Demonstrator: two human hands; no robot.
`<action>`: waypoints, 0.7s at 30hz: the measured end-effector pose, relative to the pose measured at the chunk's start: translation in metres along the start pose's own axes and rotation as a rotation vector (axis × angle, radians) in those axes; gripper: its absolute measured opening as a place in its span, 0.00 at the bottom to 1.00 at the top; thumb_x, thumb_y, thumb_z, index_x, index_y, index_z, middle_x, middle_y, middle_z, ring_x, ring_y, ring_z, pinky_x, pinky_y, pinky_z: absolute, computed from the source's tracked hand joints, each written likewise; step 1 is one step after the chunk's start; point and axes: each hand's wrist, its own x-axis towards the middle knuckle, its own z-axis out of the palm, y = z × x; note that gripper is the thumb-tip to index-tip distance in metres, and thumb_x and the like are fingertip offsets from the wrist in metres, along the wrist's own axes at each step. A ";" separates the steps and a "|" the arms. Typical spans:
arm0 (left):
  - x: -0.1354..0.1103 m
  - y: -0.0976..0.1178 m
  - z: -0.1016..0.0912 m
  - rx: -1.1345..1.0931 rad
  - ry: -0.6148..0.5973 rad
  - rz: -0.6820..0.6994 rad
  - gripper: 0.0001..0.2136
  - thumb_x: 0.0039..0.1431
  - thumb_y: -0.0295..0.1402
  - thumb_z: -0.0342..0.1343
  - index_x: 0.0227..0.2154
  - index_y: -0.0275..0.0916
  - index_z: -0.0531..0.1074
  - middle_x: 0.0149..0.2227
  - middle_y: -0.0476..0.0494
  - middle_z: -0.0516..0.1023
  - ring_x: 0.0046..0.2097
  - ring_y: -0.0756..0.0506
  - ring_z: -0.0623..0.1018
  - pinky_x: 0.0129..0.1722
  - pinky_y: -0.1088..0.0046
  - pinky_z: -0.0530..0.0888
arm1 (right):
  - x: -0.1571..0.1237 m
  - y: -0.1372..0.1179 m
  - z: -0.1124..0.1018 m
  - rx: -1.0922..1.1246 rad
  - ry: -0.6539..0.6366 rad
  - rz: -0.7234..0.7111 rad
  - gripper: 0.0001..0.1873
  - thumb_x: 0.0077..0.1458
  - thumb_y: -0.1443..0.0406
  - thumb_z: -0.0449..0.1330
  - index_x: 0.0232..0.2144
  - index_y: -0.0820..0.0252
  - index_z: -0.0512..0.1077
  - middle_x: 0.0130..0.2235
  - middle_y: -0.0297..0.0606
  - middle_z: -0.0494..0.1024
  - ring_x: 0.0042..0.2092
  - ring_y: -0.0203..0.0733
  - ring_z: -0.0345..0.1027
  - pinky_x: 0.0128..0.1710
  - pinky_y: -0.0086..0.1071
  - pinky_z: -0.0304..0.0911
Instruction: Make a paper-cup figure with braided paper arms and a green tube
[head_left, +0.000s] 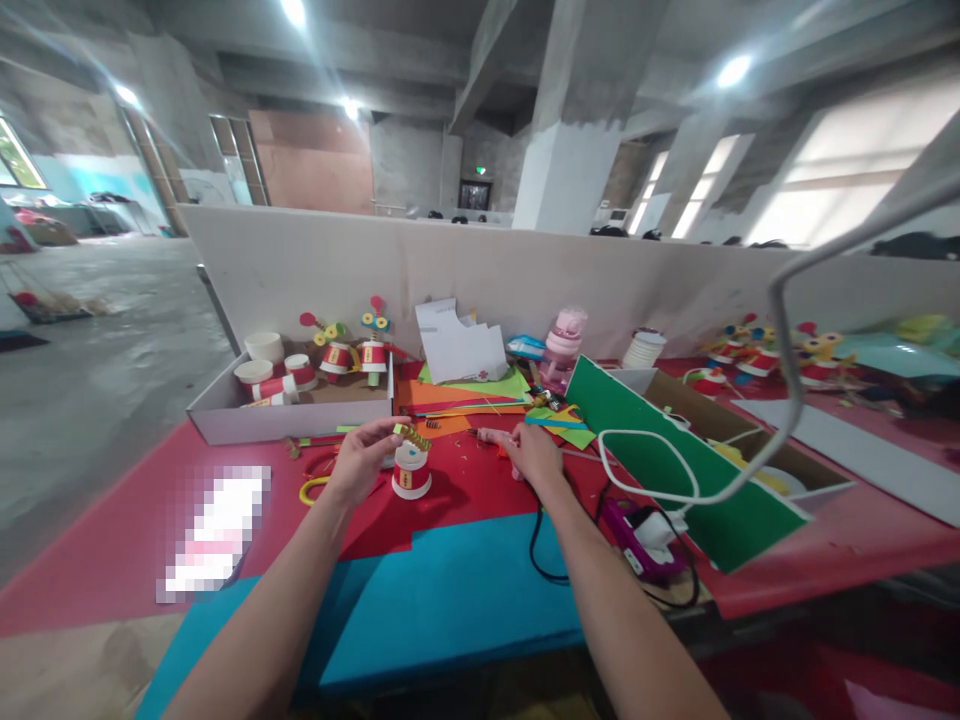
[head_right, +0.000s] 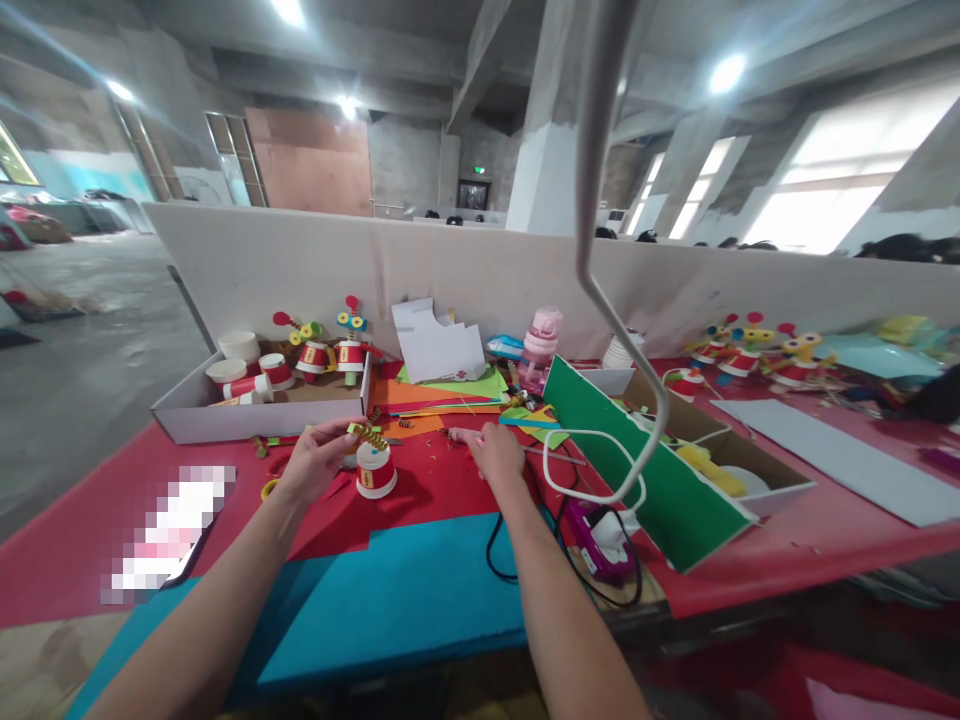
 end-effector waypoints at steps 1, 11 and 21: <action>0.000 0.000 0.000 0.018 -0.009 -0.002 0.17 0.42 0.34 0.67 0.38 0.36 0.80 0.36 0.38 0.81 0.35 0.43 0.78 0.37 0.66 0.74 | -0.005 -0.014 0.001 0.132 0.049 -0.045 0.17 0.52 0.51 0.60 0.29 0.59 0.71 0.30 0.41 0.78 0.38 0.45 0.72 0.37 0.32 0.62; -0.002 0.000 0.001 0.050 -0.226 0.055 0.12 0.48 0.33 0.65 0.38 0.40 0.80 0.54 0.36 0.73 0.56 0.36 0.72 0.52 0.59 0.71 | -0.041 -0.114 0.024 1.076 -0.554 -0.275 0.19 0.47 0.58 0.67 0.42 0.56 0.70 0.43 0.36 0.76 0.47 0.39 0.70 0.49 0.34 0.64; 0.002 0.004 -0.004 0.494 -0.124 0.155 0.23 0.53 0.39 0.61 0.52 0.40 0.71 0.54 0.37 0.73 0.54 0.38 0.73 0.53 0.60 0.69 | -0.027 -0.085 0.047 1.184 -0.287 -0.148 0.16 0.46 0.57 0.64 0.38 0.57 0.72 0.33 0.33 0.75 0.34 0.36 0.70 0.41 0.32 0.66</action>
